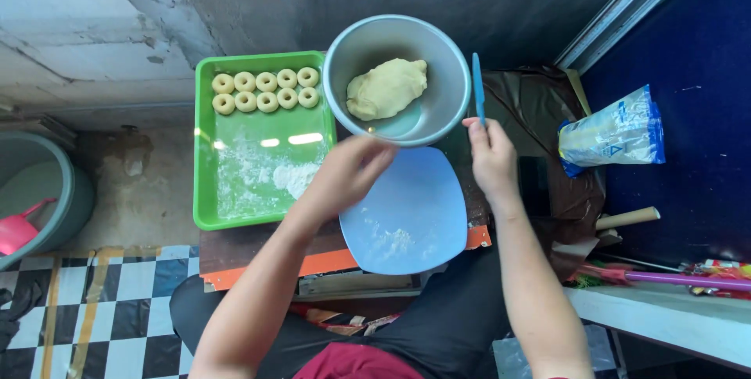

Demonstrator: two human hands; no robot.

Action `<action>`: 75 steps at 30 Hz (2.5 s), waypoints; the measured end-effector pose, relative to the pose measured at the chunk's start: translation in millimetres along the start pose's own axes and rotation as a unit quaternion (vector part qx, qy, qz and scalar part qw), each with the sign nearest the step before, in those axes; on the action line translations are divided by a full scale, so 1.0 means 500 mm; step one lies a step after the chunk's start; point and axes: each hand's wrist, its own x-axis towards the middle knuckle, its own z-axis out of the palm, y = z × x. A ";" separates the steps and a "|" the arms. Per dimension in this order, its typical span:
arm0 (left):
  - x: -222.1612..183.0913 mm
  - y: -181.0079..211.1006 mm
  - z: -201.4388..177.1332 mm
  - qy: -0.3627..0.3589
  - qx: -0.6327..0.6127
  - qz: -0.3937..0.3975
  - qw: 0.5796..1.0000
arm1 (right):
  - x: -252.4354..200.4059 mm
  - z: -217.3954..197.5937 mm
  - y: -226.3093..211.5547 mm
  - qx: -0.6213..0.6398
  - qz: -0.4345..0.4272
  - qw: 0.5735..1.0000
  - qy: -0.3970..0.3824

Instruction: Shaping dough into small balls and rings to make donuts.

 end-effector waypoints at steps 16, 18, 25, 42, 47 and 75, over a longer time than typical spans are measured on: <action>0.413 -0.311 0.311 0.121 0.483 0.068 0.865 | -0.255 0.020 0.118 -0.056 0.162 0.983 -0.062; 0.420 -0.323 0.322 0.004 0.494 0.087 0.865 | -0.268 0.018 0.121 -0.043 0.193 0.978 -0.069; 0.284 -0.255 0.230 -0.134 0.440 0.238 0.856 | -0.294 0.015 0.182 -0.079 0.164 0.982 -0.040; 0.097 -0.205 0.165 0.027 0.385 0.257 0.886 | -0.279 0.086 0.170 -0.063 0.146 0.983 0.096; 0.135 -0.225 0.132 -0.049 0.406 0.214 0.887 | -0.247 0.103 0.163 -0.033 0.157 0.984 0.078; 0.330 -0.321 0.151 -0.041 0.298 -0.157 0.941 | -0.191 -0.030 0.080 0.063 0.058 0.996 -0.007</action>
